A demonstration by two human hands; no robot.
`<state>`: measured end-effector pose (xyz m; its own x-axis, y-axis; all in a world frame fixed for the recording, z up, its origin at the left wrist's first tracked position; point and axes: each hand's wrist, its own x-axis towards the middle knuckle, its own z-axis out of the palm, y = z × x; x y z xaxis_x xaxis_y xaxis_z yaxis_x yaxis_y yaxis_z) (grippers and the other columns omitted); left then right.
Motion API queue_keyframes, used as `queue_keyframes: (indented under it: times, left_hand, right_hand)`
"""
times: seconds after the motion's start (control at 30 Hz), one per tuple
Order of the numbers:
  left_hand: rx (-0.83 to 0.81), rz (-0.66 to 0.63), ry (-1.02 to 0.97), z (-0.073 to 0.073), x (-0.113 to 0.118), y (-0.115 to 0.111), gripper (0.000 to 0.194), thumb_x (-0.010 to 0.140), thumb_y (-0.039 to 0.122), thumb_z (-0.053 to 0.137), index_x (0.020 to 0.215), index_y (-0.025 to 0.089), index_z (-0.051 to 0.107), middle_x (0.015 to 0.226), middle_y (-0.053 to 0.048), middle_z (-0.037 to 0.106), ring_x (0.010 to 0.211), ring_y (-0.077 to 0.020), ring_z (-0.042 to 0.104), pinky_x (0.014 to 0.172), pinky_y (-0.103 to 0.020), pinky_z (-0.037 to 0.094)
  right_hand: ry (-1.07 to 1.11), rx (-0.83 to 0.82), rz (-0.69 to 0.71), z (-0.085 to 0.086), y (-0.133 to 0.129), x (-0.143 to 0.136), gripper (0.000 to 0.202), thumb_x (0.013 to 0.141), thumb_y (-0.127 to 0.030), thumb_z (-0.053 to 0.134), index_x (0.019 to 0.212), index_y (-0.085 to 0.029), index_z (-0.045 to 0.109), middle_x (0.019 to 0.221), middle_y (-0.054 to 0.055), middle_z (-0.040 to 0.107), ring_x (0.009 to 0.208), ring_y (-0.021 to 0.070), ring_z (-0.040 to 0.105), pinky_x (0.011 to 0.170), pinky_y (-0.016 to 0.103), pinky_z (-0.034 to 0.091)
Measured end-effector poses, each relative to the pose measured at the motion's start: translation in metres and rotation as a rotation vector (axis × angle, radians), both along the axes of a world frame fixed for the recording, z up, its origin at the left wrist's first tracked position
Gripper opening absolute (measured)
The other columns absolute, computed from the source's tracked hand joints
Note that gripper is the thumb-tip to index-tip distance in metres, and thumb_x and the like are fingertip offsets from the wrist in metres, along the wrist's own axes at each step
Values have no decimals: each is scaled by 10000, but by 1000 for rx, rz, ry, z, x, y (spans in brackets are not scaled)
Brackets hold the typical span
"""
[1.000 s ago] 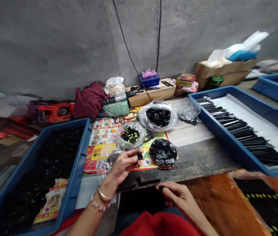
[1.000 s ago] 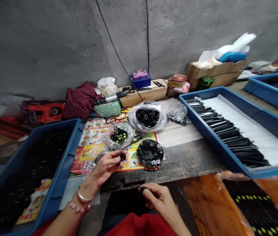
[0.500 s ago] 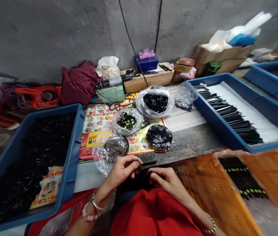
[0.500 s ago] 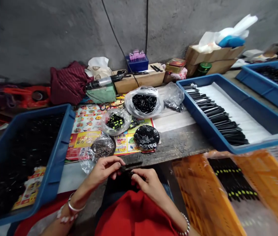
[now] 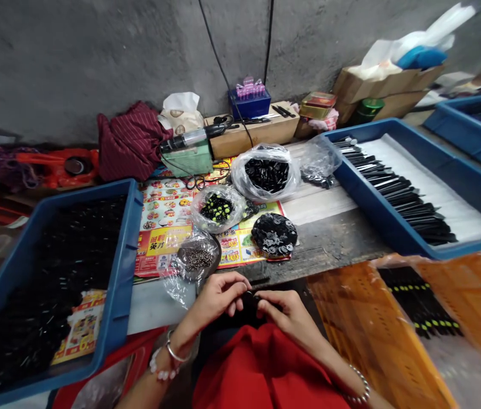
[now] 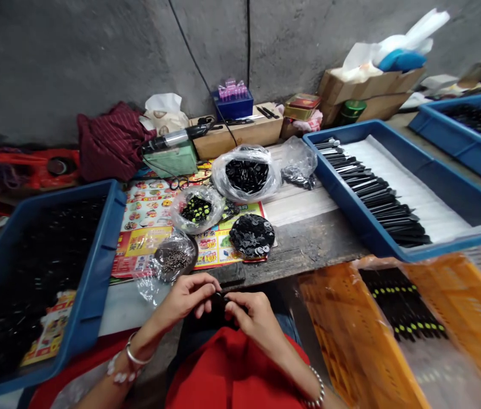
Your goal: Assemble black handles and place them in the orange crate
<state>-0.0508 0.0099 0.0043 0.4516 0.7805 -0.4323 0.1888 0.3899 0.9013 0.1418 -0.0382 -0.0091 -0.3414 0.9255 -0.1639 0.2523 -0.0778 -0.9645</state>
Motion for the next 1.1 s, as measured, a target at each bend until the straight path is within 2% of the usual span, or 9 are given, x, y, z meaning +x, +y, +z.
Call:
queue_keyframes:
  times: [0.1, 0.27, 0.53, 0.63, 0.7, 0.8, 0.97, 1.1]
  left_hand:
    - [26, -1, 36, 0, 2, -3, 281, 839, 400, 595, 862, 129, 667, 532, 5, 624, 358, -65, 474, 387, -159, 335]
    - [132, -56, 154, 9, 11, -10, 224, 856, 301, 544, 862, 145, 705, 554, -4, 630, 392, -89, 508, 418, -177, 380]
    - [221, -101, 183, 21, 17, -13, 225, 864, 258, 526, 877, 161, 729, 560, -3, 622, 427, -112, 513, 440, -196, 395]
    - [374, -159, 222, 26, 13, -12, 186, 819, 191, 598, 942, 195, 738, 760, -28, 715, 639, -157, 622, 605, -217, 462]
    - [487, -199, 255, 28, 9, -13, 262, 790, 165, 644, 1033, 217, 725, 935, -47, 734, 824, -197, 651, 754, -243, 471]
    - [548, -239, 275, 25, 4, -14, 317, 805, 158, 631, 1106, 225, 704, 976, -64, 731, 886, -216, 654, 810, -267, 466]
    - [534, -184, 277, 14, -3, -12, 265, 770, 128, 656, 1000, 227, 739, 954, -39, 748, 854, -201, 666, 793, -252, 468]
    - [502, -196, 273, 8, -7, -8, 228, 718, 116, 707, 920, 207, 763, 868, -32, 760, 780, -188, 670, 732, -233, 469]
  right_hand:
    - [-4, 4, -24, -1, -2, -1, 371, 931, -366, 462, 751, -142, 696, 645, 38, 654, 569, 163, 555, 546, 244, 374]
    - [-2, 13, -51, -5, -5, -3, 373, 924, -366, 468, 755, -143, 715, 659, 51, 673, 579, 176, 572, 560, 250, 391]
    - [205, -178, -45, -7, -3, 3, 427, 880, -496, 523, 843, -131, 742, 645, 41, 660, 561, 158, 538, 523, 239, 417]
    - [288, -254, -50, -5, -3, 1, 458, 851, -548, 555, 804, -126, 725, 651, 40, 652, 540, 136, 519, 519, 233, 423]
    - [310, -278, -53, -4, -2, 0, 475, 838, -574, 569, 755, -126, 704, 653, 40, 649, 519, 121, 503, 515, 231, 419]
    - [325, -301, -32, -3, -1, 0, 490, 824, -600, 582, 739, -129, 686, 667, 43, 653, 522, 117, 510, 519, 229, 418]
    - [361, -407, 76, -10, 1, 5, 562, 801, -659, 568, 813, -111, 692, 688, 51, 656, 500, 105, 518, 506, 215, 417]
    - [305, -420, 129, -15, 1, 9, 583, 808, -662, 556, 832, -97, 700, 593, 17, 590, 428, 82, 433, 432, 193, 338]
